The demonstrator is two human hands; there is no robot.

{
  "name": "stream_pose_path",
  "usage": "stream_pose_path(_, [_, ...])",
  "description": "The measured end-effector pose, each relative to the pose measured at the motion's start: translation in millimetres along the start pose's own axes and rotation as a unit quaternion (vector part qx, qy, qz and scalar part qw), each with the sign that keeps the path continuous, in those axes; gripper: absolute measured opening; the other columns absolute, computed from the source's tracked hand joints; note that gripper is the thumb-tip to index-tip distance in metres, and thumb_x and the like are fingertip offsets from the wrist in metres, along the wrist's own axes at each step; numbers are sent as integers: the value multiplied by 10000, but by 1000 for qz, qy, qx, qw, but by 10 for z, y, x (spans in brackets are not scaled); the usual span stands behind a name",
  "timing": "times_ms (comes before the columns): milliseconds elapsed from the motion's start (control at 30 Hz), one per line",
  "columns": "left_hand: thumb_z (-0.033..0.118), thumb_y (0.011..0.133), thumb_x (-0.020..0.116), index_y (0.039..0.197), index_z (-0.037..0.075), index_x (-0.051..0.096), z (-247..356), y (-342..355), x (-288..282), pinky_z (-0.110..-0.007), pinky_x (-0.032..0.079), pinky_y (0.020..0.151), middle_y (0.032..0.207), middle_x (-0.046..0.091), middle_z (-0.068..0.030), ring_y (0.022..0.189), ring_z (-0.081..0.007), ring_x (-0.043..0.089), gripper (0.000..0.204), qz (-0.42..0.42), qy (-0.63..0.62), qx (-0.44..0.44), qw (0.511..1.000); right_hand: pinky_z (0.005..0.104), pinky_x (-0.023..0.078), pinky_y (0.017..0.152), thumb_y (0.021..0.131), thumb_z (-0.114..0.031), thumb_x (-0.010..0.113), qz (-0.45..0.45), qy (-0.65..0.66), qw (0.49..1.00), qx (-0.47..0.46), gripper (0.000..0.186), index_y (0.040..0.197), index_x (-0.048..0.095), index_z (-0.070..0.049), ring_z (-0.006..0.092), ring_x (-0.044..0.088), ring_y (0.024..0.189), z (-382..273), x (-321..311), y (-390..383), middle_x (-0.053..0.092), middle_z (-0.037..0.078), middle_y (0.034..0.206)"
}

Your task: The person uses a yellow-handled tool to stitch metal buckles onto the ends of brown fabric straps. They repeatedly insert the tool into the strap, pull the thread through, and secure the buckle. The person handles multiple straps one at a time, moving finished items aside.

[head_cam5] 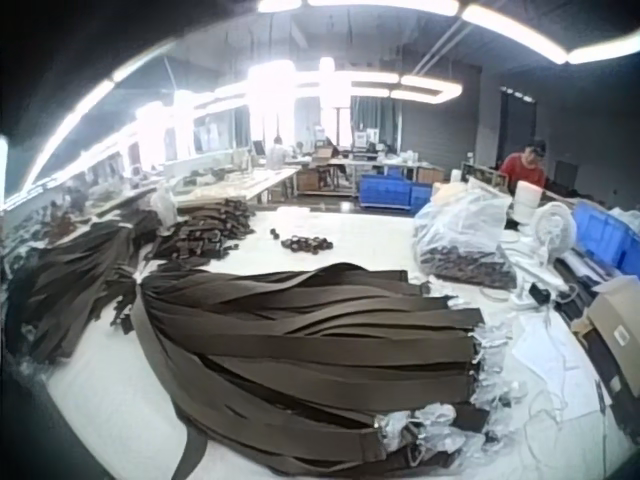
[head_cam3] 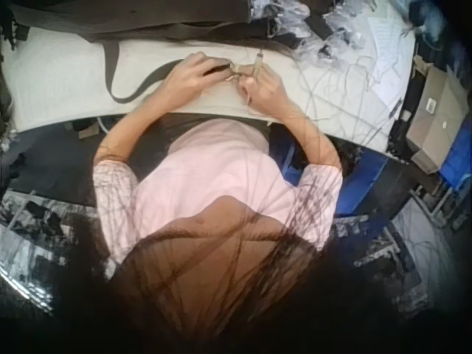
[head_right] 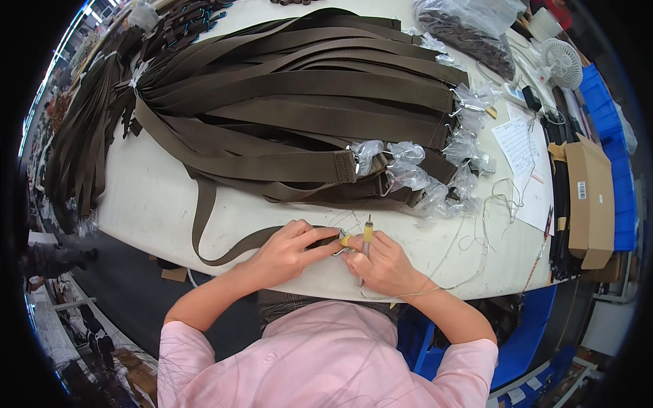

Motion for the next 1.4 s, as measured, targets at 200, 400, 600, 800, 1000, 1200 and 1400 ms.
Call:
stream_pose_path(200, [-90,862,676,1315,-7,690,-564,118,-23,-357,554,944,1350,674,-109,986,-213,643,461,29,-284,-137,949,413,547,758,820,-13,763,4,-18,999,33,291,1021,556,-52,299,702,913,121,-37,33,698,130,1046])
stream_pose_path(400, [21,890,773,1190,14,665,-502,223,129,-320,569,848,1161,566,-82,950,-181,664,318,-3,-346,-206,916,412,558,759,844,-11,760,-10,-26,998,50,274,1024,557,-50,315,721,930,139,-43,26,705,133,1045])
stream_pose_path(600, [78,858,836,1168,87,677,-342,368,204,-364,541,765,1125,541,-89,925,-227,654,348,-2,-164,-138,977,432,570,766,1040,-242,703,50,-4,998,-35,208,1067,584,-75,315,753,967,-51,-268,35,723,123,1094])
stream_pose_path(800, [85,904,808,1041,44,706,-456,364,238,-355,540,748,1097,629,-69,923,-199,665,176,-25,-277,-185,943,422,549,787,1144,-544,413,175,16,980,92,556,1115,712,-76,293,674,893,152,-732,-78,697,116,979])
stream_pose_path(1000, [45,964,735,1074,13,713,-711,244,299,-312,553,812,1088,699,-69,897,-176,680,116,-3,-390,-254,885,339,497,709,1187,-476,262,226,162,926,254,667,911,697,-53,216,570,779,434,-784,-236,611,105,858])
stream_pose_path(1200, [81,916,802,1134,48,733,-434,311,99,-332,556,837,1115,665,-89,943,-203,667,232,31,-255,-155,954,305,498,515,1194,-435,280,274,364,825,333,672,714,544,-45,170,511,570,667,-431,-307,467,56,658])
stream_pose_path(1400, [52,951,767,1046,-5,752,-565,330,239,-312,581,803,1060,708,-102,915,-205,704,111,0,-314,-202,928,295,477,470,1192,-431,311,260,410,764,425,667,703,545,-43,145,489,502,737,-105,-336,467,56,631])
Point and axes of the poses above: each hand's wrist, its own y-axis towards the middle knuckle, its own x-axis out of the palm, z = x × y, the point moved 10 cm from there along y, towards the middle knuckle
